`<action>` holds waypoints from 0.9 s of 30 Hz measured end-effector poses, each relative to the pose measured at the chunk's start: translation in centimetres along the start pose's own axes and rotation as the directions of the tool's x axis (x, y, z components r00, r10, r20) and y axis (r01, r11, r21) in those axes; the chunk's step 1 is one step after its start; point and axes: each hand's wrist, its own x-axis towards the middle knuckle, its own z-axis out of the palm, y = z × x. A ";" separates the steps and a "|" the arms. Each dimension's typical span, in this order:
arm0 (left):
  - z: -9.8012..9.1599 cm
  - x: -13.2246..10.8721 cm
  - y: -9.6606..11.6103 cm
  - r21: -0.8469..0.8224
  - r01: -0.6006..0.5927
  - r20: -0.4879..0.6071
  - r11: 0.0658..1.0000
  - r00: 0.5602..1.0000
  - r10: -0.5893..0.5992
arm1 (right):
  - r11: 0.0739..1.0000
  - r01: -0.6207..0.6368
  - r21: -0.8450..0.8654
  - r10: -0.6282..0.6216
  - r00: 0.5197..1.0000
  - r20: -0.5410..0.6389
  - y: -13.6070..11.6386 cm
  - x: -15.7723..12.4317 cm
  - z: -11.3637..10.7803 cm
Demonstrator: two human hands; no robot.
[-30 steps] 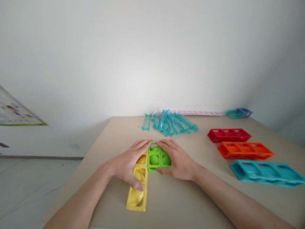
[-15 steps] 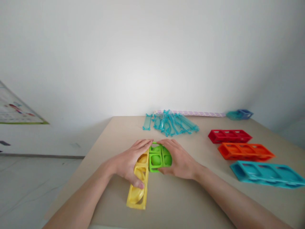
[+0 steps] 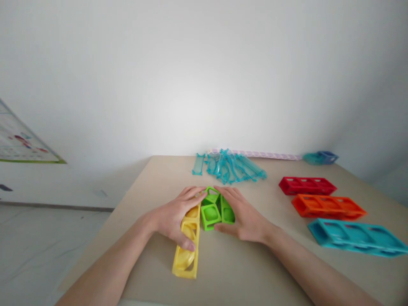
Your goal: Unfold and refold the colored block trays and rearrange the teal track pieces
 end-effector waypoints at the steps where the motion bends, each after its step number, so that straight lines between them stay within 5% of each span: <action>1: -0.1 0.0 0.0 0.002 0.003 0.004 1.000 1.000 -0.003 | 1.000 0.001 0.002 -0.001 1.000 -0.007 0.0 0.0 0.0; 27: -0.6 -0.2 0.0 -0.010 0.006 0.048 1.000 0.999 -0.006 | 1.000 -0.020 0.000 0.020 0.999 -0.044 1.4 -0.6 -0.1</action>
